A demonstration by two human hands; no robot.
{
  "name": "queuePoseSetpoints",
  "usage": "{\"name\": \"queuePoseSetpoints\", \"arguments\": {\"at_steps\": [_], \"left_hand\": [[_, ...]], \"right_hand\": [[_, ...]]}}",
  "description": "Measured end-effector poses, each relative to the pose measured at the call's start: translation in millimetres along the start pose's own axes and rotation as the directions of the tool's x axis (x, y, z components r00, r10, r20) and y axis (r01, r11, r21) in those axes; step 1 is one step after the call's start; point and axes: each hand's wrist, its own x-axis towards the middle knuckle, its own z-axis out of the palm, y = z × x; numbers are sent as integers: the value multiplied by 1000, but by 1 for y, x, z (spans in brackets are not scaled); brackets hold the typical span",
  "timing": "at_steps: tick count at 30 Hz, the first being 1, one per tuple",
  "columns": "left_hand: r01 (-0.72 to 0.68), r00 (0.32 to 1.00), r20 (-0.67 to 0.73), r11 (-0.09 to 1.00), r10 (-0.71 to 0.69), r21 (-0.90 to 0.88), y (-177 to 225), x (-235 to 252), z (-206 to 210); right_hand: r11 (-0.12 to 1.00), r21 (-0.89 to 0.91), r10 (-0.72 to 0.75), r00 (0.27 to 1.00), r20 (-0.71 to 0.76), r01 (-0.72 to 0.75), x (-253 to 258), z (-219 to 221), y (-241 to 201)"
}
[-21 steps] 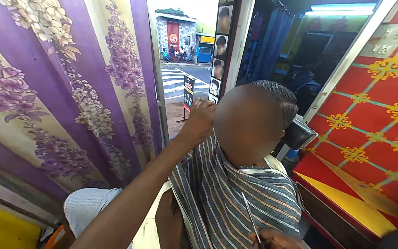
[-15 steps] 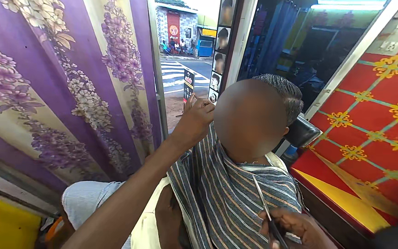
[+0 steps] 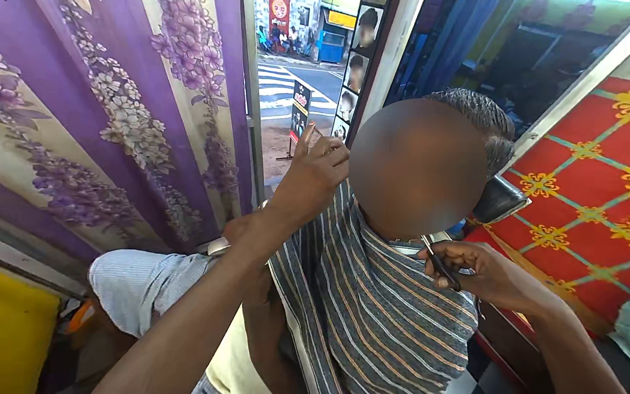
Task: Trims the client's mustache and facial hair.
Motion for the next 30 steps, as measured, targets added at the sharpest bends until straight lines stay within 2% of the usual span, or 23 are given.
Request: {"name": "queuePoseSetpoints", "arguments": {"at_steps": [2, 4, 5, 7, 9, 11, 20, 30], "left_hand": [[137, 988, 91, 978, -124, -157, 44, -3, -31], [277, 960, 144, 898, -241, -341, 82, -10, -37], [356, 934, 187, 812, -303, -462, 100, -15, -33], [515, 854, 353, 527, -382, -676, 131, -18, -26], [613, 771, 491, 262, -406, -745, 151, -16, -22], [631, 736, 524, 155, -428, -760, 162, -12, -21], [603, 746, 476, 169, -467, -780, 165, -1, -17], [597, 745, 467, 164, -476, -785, 165, -3, -15]], "right_hand": [[1000, 10, 22, 999, 36, -22, 2, 0, -2], [998, 43, 51, 994, 92, -55, 4, 0, -5], [996, 52, 68, 992, 109, -74, 5, 0, -7], [995, 45, 80, 990, 112, -86, 4, 1, -9], [997, 26, 68, 991, 111, -71, 2, 0, -10], [996, 51, 68, 993, 100, -73, 0, 0, -9], [976, 164, 124, 986, 109, -141, -1, -4, -7], [971, 181, 123, 976, 182, -156, 5, -11, -7]]}}
